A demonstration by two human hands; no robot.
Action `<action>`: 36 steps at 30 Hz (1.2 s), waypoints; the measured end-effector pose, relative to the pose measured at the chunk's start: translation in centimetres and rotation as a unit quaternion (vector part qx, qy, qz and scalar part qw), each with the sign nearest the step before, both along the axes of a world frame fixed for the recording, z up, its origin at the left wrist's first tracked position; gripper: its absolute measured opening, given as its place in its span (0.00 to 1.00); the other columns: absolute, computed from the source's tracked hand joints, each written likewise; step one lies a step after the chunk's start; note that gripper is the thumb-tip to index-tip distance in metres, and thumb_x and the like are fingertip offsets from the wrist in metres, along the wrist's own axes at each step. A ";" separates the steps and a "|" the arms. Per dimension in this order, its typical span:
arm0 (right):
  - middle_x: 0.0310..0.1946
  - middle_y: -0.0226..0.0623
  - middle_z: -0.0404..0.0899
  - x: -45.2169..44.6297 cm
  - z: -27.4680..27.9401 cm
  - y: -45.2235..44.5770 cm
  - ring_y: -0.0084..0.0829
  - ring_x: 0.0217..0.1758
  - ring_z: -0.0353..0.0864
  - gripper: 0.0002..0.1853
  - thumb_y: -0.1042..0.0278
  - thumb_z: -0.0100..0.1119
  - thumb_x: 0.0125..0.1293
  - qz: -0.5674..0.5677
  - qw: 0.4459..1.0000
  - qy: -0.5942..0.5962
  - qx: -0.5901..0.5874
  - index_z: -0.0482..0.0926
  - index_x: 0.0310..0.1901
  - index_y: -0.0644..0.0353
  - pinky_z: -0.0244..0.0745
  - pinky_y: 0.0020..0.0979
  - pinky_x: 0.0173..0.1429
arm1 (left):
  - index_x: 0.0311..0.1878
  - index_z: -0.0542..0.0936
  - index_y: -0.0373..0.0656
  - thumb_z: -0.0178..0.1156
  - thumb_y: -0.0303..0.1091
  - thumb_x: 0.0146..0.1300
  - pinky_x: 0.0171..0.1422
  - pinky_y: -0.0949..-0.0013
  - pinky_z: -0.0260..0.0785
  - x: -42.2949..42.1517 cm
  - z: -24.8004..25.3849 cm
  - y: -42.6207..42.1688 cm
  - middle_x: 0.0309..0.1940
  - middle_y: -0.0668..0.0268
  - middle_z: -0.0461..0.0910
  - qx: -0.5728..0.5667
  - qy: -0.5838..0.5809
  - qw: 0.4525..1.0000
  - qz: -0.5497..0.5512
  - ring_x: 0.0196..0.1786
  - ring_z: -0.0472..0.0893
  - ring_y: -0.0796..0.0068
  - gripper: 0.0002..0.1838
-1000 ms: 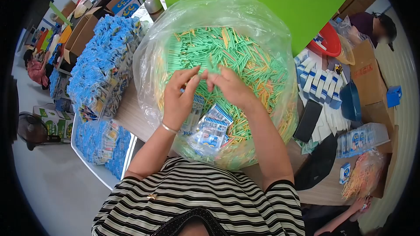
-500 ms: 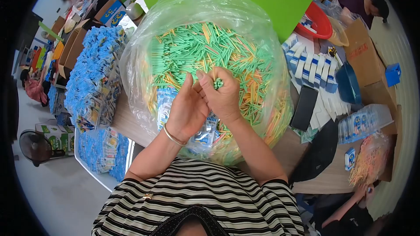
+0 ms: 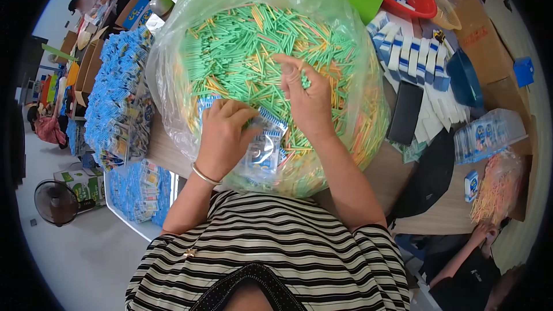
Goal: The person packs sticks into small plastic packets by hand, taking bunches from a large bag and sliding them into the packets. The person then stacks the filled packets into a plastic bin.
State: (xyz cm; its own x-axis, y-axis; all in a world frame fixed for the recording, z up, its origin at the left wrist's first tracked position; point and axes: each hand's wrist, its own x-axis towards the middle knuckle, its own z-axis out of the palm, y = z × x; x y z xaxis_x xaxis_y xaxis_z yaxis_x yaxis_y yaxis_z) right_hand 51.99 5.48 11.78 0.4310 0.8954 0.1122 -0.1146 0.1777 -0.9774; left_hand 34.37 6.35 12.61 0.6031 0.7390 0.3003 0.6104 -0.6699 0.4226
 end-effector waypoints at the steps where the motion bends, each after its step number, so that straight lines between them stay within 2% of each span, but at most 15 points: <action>1: 0.32 0.26 0.79 0.3 0.4 -0.3 0.16 0.35 0.72 0.15 0.57 0.59 0.75 0.001 0.998 -0.062 -0.015 0.84 0.48 0.61 0.70 0.22 0.43 | 0.41 0.84 0.47 0.71 0.34 0.51 0.57 0.59 0.64 -0.1 0.3 -0.4 0.44 0.67 0.80 0.009 0.036 0.999 -0.002 0.49 0.76 0.62 0.13; 2: 0.31 0.25 0.79 0.5 0.5 -0.5 0.16 0.35 0.72 0.14 0.58 0.60 0.74 0.003 0.992 -0.124 -0.029 0.83 0.48 0.61 0.70 0.22 0.43 | 0.37 0.85 0.49 0.73 0.31 0.46 0.55 0.59 0.62 -0.1 0.4 -0.7 0.41 0.69 0.80 0.020 0.072 0.997 -0.004 0.48 0.76 0.61 0.12; 6: 0.31 0.24 0.77 0.2 -0.1 -1.2 0.16 0.34 0.70 0.13 0.60 0.68 0.69 0.043 0.987 -0.147 -0.056 0.81 0.44 0.61 0.69 0.22 0.42 | 0.33 0.81 0.47 0.72 0.32 0.45 0.54 0.60 0.61 0.1 -0.4 -0.3 0.34 0.68 0.77 0.006 0.060 0.998 -0.028 0.45 0.75 0.63 0.11; 10: 0.30 0.25 0.77 1.0 -0.1 -2.5 0.16 0.35 0.71 0.13 0.63 0.73 0.63 0.102 0.976 -0.154 -0.112 0.80 0.41 0.62 0.70 0.23 0.42 | 0.33 0.81 0.47 0.72 0.32 0.46 0.53 0.59 0.61 0.1 -0.7 0.2 0.32 0.68 0.77 0.003 0.049 0.998 -0.036 0.45 0.76 0.64 0.10; 11: 0.30 0.25 0.77 1.4 -0.4 -2.8 0.16 0.35 0.71 0.13 0.63 0.73 0.63 0.102 0.976 -0.154 -0.112 0.80 0.41 0.62 0.70 0.23 0.42 | 0.33 0.81 0.47 0.72 0.32 0.46 0.53 0.59 0.61 0.1 -0.7 0.3 0.32 0.68 0.77 0.002 0.049 0.998 -0.036 0.45 0.76 0.64 0.10; 14: 0.28 0.27 0.77 2.2 -1.9 -3.8 0.17 0.35 0.72 0.13 0.64 0.72 0.63 0.173 0.929 -0.290 -0.149 0.80 0.39 0.64 0.70 0.25 0.41 | 0.33 0.81 0.47 0.72 0.32 0.47 0.52 0.60 0.61 0.3 -0.6 0.5 0.34 0.70 0.78 0.020 0.031 0.999 -0.029 0.46 0.76 0.66 0.11; 19: 0.26 0.29 0.77 1.9 -1.2 -4.3 0.19 0.34 0.73 0.09 0.68 0.67 0.66 0.216 0.908 -0.287 -0.216 0.80 0.38 0.66 0.70 0.26 0.40 | 0.36 0.81 0.44 0.72 0.30 0.51 0.47 0.60 0.66 0.8 -1.1 0.7 0.37 0.66 0.80 0.054 -0.052 0.997 -0.023 0.43 0.78 0.63 0.10; 22: 0.27 0.30 0.78 2.8 -1.2 -4.8 0.19 0.33 0.72 0.08 0.70 0.63 0.67 0.182 0.934 -0.245 -0.187 0.81 0.38 0.67 0.70 0.27 0.39 | 0.40 0.81 0.39 0.72 0.30 0.56 0.41 0.61 0.72 0.3 0.9 -0.4 0.37 0.61 0.81 -0.044 -0.170 0.976 0.129 0.39 0.80 0.60 0.11; 23: 0.27 0.30 0.78 3.0 -1.0 -5.0 0.19 0.33 0.72 0.08 0.70 0.63 0.67 0.182 0.934 -0.244 -0.187 0.81 0.38 0.67 0.70 0.27 0.39 | 0.40 0.81 0.39 0.72 0.30 0.56 0.41 0.61 0.72 -0.1 0.9 -0.7 0.37 0.61 0.81 -0.044 -0.169 0.976 0.129 0.39 0.80 0.60 0.11; 26: 0.28 0.30 0.80 3.4 -0.2 -5.7 0.19 0.34 0.73 0.07 0.70 0.63 0.68 0.188 0.951 -0.205 -0.133 0.81 0.38 0.67 0.70 0.26 0.39 | 0.50 0.80 0.36 0.71 0.30 0.61 0.41 0.66 0.73 -1.5 1.0 -1.2 0.42 0.59 0.84 -0.156 -0.129 0.975 0.094 0.37 0.80 0.71 0.17; 27: 0.28 0.30 0.80 3.4 -0.1 -5.8 0.19 0.34 0.73 0.07 0.70 0.63 0.68 0.190 0.951 -0.204 -0.133 0.81 0.38 0.67 0.70 0.26 0.39 | 0.50 0.80 0.36 0.71 0.30 0.61 0.41 0.66 0.73 -1.4 0.8 -1.2 0.42 0.59 0.84 -0.156 -0.128 0.975 0.096 0.37 0.80 0.71 0.17; 30: 0.30 0.30 0.81 3.7 0.0 -6.3 0.18 0.34 0.74 0.07 0.71 0.62 0.68 0.228 0.948 -0.199 -0.101 0.81 0.39 0.67 0.70 0.25 0.40 | 0.42 0.81 0.35 0.74 0.32 0.57 0.35 0.67 0.73 -0.7 -0.1 -0.9 0.33 0.60 0.84 -0.164 -0.197 0.965 0.047 0.32 0.81 0.71 0.15; 31: 0.30 0.30 0.81 3.8 0.0 -6.4 0.18 0.34 0.74 0.07 0.71 0.62 0.68 0.227 0.948 -0.200 -0.102 0.81 0.39 0.67 0.70 0.25 0.40 | 0.42 0.81 0.35 0.74 0.32 0.57 0.35 0.67 0.73 -0.7 -0.2 -0.7 0.33 0.60 0.84 -0.164 -0.198 0.965 0.046 0.32 0.81 0.71 0.15; 34: 0.33 0.33 0.84 3.9 -0.2 -6.4 0.19 0.38 0.78 0.08 0.70 0.61 0.71 0.263 0.933 -0.225 -0.102 0.83 0.41 0.67 0.72 0.26 0.42 | 0.36 0.83 0.34 0.75 0.31 0.57 0.32 0.73 0.70 -1.0 -0.2 0.0 0.27 0.65 0.84 -0.487 -0.156 0.859 0.021 0.28 0.77 0.82 0.12; 36: 0.34 0.34 0.85 3.7 -0.2 -6.3 0.21 0.39 0.79 0.11 0.66 0.59 0.73 0.228 0.945 -0.212 -0.103 0.83 0.42 0.67 0.72 0.27 0.44 | 0.34 0.82 0.34 0.75 0.30 0.56 0.31 0.75 0.69 -0.8 -1.1 -0.3 0.25 0.67 0.83 -0.462 -0.171 0.870 0.026 0.27 0.76 0.84 0.11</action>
